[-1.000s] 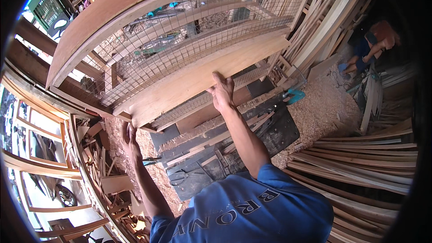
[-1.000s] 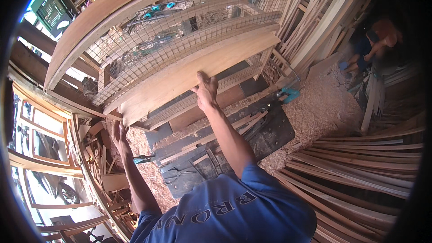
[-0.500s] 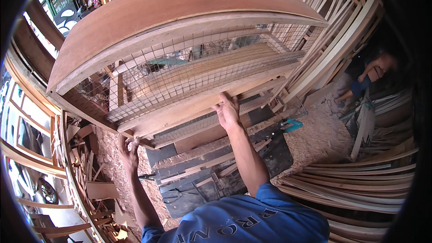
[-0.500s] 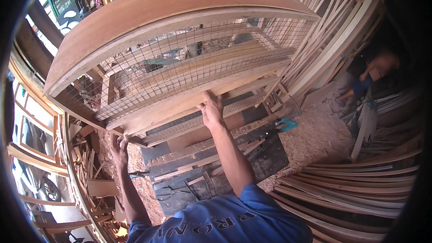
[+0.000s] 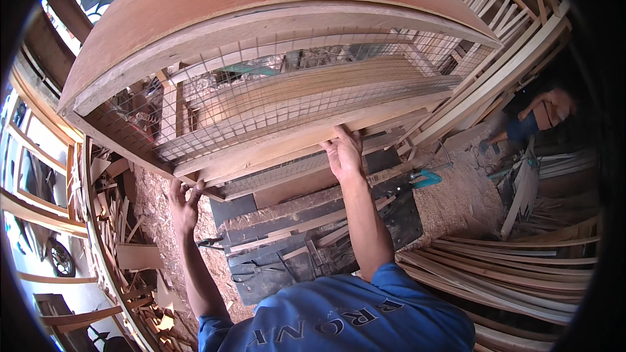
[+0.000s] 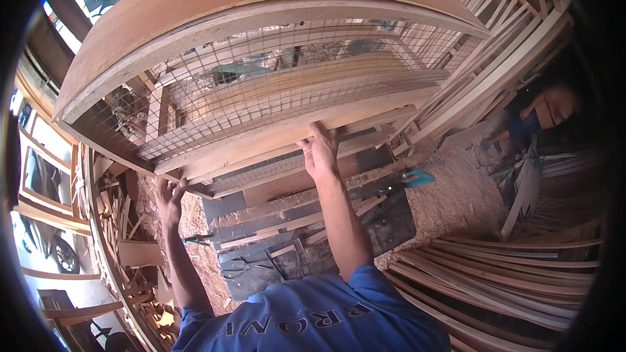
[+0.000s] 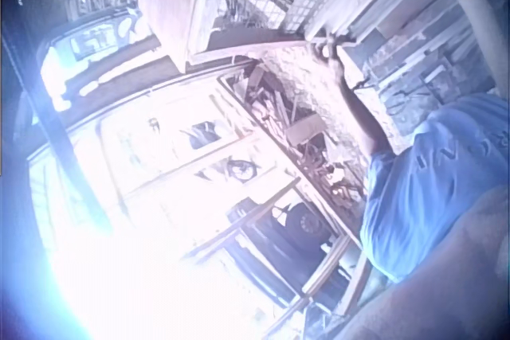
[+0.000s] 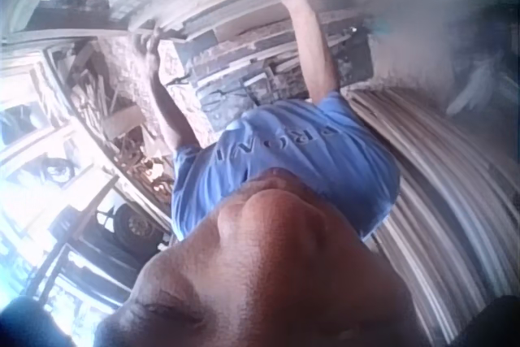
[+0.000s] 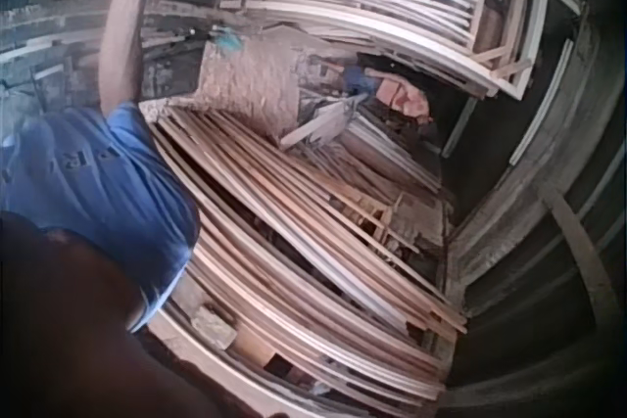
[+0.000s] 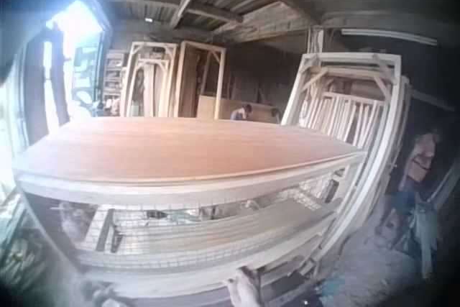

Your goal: The person marks a wooden plank with a pencil and ruler, then sits on the floor to cut the plank with a hand saw. After cutting, the person stands and places the cut piece into a wooden frame structure.

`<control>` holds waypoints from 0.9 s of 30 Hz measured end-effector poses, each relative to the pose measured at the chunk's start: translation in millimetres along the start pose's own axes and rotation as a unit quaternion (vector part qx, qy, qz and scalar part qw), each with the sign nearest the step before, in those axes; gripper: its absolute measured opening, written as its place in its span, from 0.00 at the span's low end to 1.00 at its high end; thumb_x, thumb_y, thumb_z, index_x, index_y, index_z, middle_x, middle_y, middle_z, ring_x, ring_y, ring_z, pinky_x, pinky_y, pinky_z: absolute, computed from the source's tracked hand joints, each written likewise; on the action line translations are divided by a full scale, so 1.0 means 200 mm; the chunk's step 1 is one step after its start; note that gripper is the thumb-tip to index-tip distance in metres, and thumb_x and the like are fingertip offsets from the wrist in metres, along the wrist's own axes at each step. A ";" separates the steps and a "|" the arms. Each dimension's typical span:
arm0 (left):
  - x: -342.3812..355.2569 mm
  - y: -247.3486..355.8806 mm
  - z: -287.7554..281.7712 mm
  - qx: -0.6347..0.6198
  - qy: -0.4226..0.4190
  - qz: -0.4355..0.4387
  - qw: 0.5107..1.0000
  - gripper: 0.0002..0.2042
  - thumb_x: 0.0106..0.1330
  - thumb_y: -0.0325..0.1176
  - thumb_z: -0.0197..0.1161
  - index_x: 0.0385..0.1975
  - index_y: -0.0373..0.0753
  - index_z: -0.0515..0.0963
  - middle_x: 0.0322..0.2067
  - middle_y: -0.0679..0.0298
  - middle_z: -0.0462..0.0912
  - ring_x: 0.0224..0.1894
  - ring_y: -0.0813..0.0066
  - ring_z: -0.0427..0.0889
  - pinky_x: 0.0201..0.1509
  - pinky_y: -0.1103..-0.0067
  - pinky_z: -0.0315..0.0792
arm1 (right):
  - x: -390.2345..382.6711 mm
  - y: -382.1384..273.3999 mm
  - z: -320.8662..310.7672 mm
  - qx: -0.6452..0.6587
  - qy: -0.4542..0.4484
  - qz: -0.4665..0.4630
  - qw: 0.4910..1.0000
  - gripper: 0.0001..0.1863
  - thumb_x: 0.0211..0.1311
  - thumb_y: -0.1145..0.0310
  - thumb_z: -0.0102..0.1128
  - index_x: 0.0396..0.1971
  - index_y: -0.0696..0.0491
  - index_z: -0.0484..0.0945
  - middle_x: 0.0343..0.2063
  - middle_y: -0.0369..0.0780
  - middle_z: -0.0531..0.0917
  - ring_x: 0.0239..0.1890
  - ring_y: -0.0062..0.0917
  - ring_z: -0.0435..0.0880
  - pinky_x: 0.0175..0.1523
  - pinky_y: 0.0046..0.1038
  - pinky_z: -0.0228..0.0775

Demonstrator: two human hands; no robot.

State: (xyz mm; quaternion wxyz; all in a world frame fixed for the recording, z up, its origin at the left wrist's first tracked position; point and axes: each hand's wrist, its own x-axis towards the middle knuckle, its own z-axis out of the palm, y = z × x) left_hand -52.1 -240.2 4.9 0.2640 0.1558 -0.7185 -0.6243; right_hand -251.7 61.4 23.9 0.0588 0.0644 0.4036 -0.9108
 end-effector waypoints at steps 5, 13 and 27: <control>-0.02 -0.01 0.00 0.022 0.014 0.009 1.000 0.16 0.61 0.33 0.69 0.44 0.31 0.76 0.46 0.60 0.73 0.44 0.71 0.77 0.48 0.76 0.72 | -0.02 0.00 0.00 0.011 -0.023 -0.025 0.999 0.23 0.65 0.80 0.54 0.57 0.50 0.59 0.51 0.43 0.74 0.53 0.36 0.78 0.51 0.46 0.79; -0.02 0.00 0.01 0.025 0.028 -0.029 0.999 0.19 0.59 0.37 0.71 0.45 0.32 0.77 0.48 0.59 0.73 0.46 0.69 0.75 0.50 0.74 0.70 | -0.06 -0.02 0.05 0.010 0.013 -0.033 0.999 0.27 0.65 0.81 0.52 0.61 0.51 0.55 0.55 0.43 0.71 0.56 0.35 0.75 0.50 0.42 0.78; -0.05 0.01 0.04 -0.087 0.068 -0.062 0.992 0.20 0.58 0.37 0.73 0.38 0.28 0.73 0.38 0.55 0.80 0.45 0.69 0.76 0.54 0.72 0.69 | -0.03 0.00 0.01 0.011 0.007 -0.034 0.999 0.22 0.66 0.74 0.56 0.59 0.54 0.66 0.53 0.39 0.76 0.54 0.27 0.77 0.51 0.33 0.77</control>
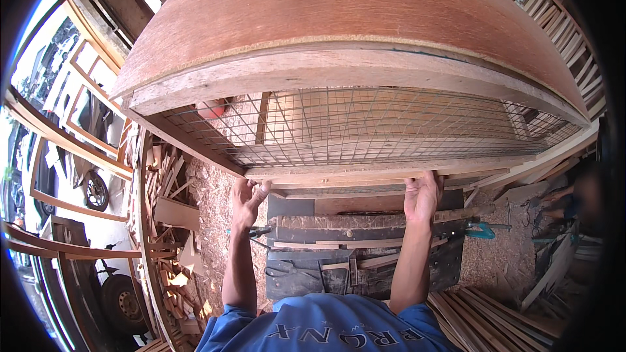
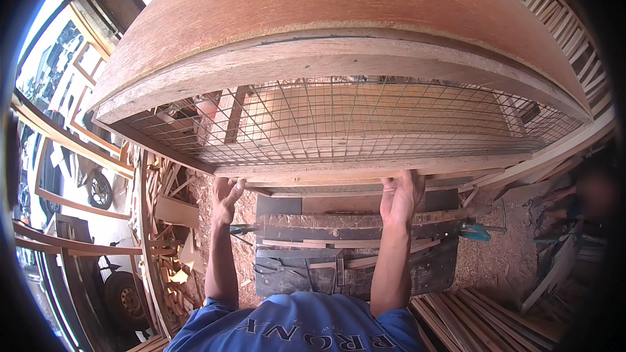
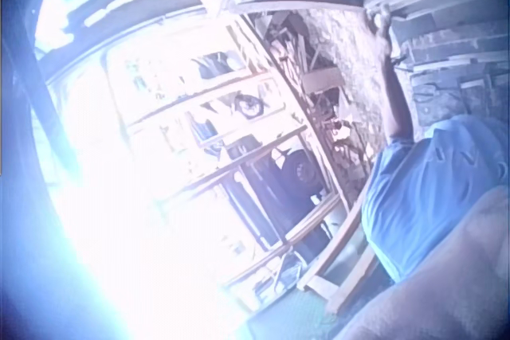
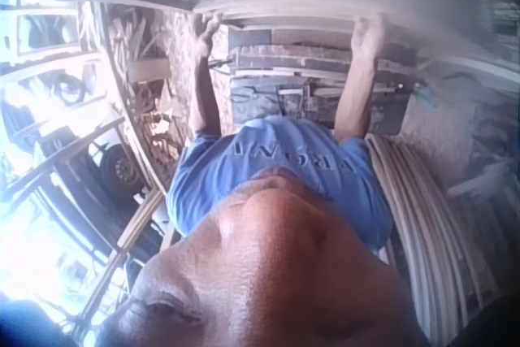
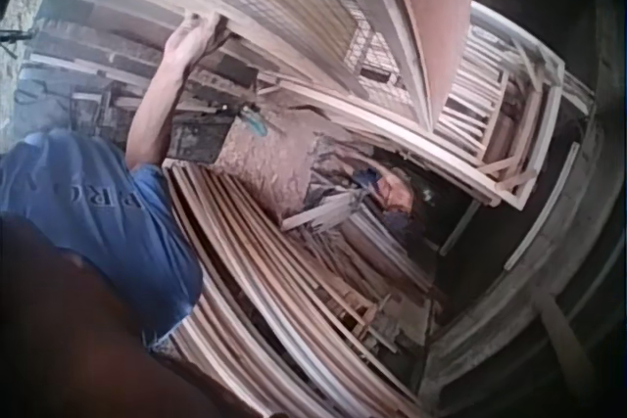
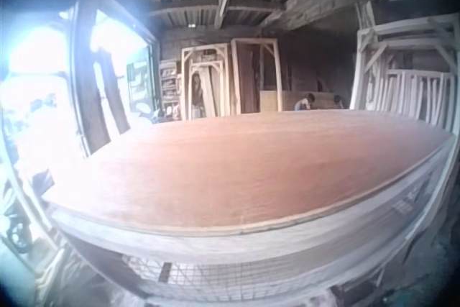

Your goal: The person marks a wooden plank with a pencil and ruler, then sits on the floor to cut the plank with a hand saw. After cutting, the person stands and places the cut piece into a wooden frame structure.

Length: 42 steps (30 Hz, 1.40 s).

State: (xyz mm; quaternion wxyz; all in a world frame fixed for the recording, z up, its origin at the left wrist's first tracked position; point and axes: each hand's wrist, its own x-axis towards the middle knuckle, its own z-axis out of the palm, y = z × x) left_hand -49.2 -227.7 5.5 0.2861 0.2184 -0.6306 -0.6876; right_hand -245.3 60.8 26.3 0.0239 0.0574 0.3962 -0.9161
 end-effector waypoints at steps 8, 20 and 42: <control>0.02 -0.02 0.02 0.006 0.034 -0.004 0.999 0.15 0.60 0.33 0.70 0.37 0.30 0.74 0.39 0.57 0.78 0.43 0.72 0.74 0.52 0.75 0.69 | 0.04 -0.01 0.02 0.011 -0.041 0.008 0.999 0.25 0.66 0.79 0.54 0.61 0.53 0.60 0.57 0.41 0.72 0.59 0.32 0.73 0.60 0.40 0.74; 0.03 -0.08 0.05 0.024 0.037 0.062 0.997 0.22 0.66 0.35 0.65 0.56 0.31 0.69 0.51 0.53 0.76 0.53 0.64 0.75 0.57 0.68 0.71 | -0.07 -0.26 0.01 -0.172 -0.140 0.251 0.942 0.12 0.71 0.65 0.53 0.37 0.61 0.72 0.30 0.47 0.81 0.32 0.32 0.86 0.35 0.32 0.84; 0.04 -0.06 0.13 0.107 0.076 0.093 0.987 0.25 0.61 0.40 0.71 0.52 0.31 0.74 0.49 0.56 0.78 0.48 0.67 0.77 0.55 0.73 0.69 | 0.57 -0.85 -0.71 -0.811 -0.061 -0.357 0.460 0.21 0.68 0.58 0.53 0.54 0.55 0.75 0.56 0.45 0.76 0.61 0.40 0.70 0.69 0.42 0.55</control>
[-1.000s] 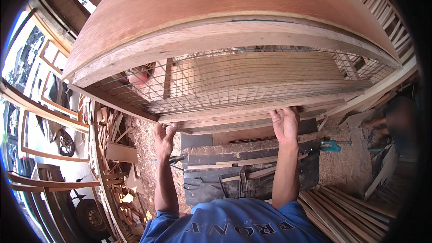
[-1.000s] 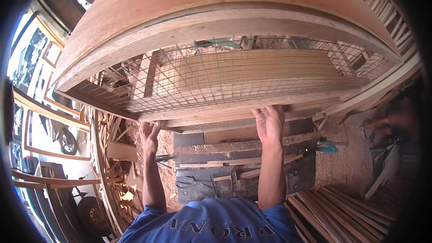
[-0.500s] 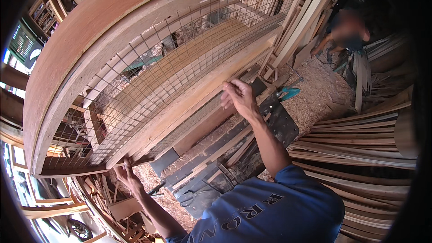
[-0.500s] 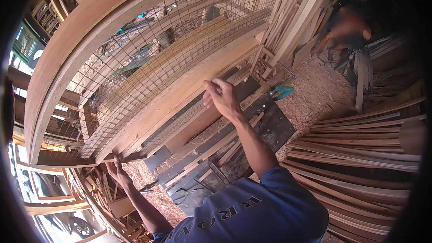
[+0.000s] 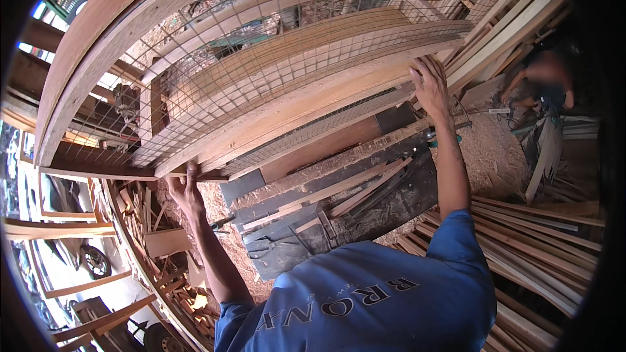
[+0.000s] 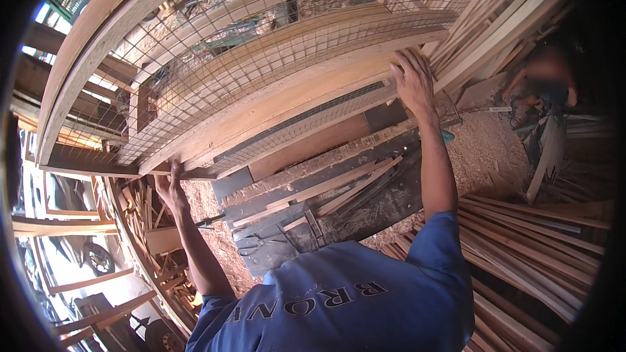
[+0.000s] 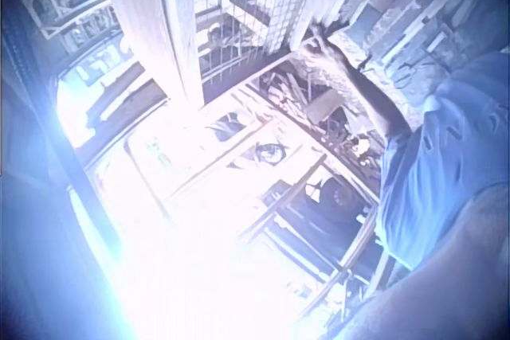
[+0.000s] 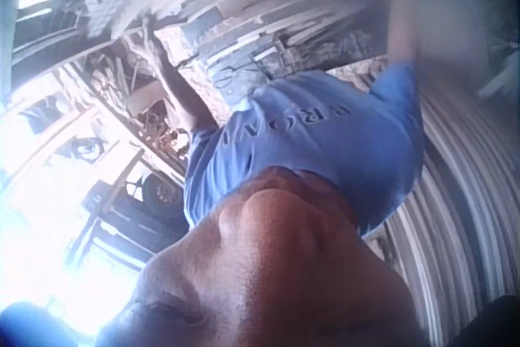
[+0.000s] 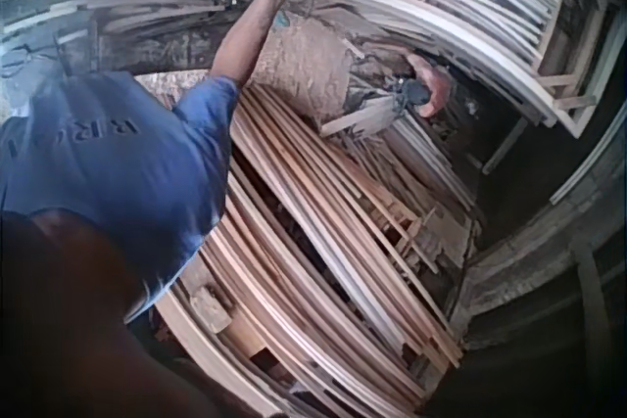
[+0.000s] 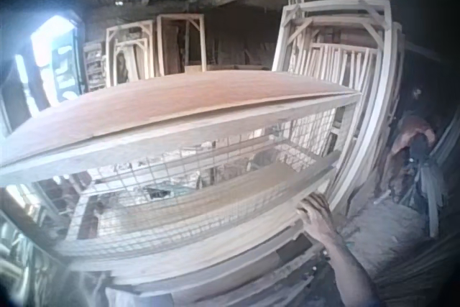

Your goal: The person marks a wooden plank with a pencil and ruler, then sits on the floor to cut the plank with a hand saw. After cutting, the person stands and places the cut piece into a wooden frame structure.

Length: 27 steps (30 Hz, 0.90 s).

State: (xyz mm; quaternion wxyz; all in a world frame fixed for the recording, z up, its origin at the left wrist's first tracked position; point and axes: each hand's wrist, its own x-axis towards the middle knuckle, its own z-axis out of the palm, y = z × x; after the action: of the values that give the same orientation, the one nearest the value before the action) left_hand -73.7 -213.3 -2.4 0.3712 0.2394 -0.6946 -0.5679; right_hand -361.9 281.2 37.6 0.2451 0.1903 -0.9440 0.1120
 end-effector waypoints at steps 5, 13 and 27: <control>0.01 0.09 0.01 0.029 -0.001 -0.062 0.998 0.23 0.58 0.40 0.71 0.47 0.30 0.76 0.42 0.54 0.81 0.46 0.65 0.76 0.57 0.71 0.66 | -0.01 0.01 0.00 0.008 0.016 -0.034 0.999 0.21 0.69 0.58 0.53 0.54 0.56 0.75 0.57 0.44 0.75 0.63 0.41 0.67 0.68 0.41 0.57; -0.02 0.01 0.04 -0.027 0.031 -0.040 0.998 0.16 0.66 0.35 0.64 0.46 0.30 0.74 0.38 0.58 0.80 0.43 0.71 0.77 0.48 0.76 0.71 | -0.01 -0.02 -0.04 0.001 -0.023 -0.027 0.999 0.21 0.70 0.60 0.51 0.54 0.58 0.72 0.57 0.47 0.73 0.62 0.45 0.66 0.68 0.43 0.56; -0.09 -0.20 0.06 0.222 0.083 0.055 0.970 0.11 0.68 0.30 0.58 0.45 0.30 0.74 0.40 0.56 0.73 0.43 0.69 0.74 0.49 0.74 0.67 | -0.04 0.06 0.07 -0.079 -0.032 -0.017 0.996 0.24 0.73 0.57 0.41 0.60 0.59 0.65 0.61 0.51 0.65 0.66 0.50 0.59 0.71 0.50 0.47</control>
State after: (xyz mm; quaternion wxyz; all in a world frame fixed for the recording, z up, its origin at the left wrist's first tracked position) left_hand -76.6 -201.4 -45.7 0.3961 0.3235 -0.7819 -0.3566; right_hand -365.2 289.7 20.1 0.2312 0.1898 -0.9538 0.0272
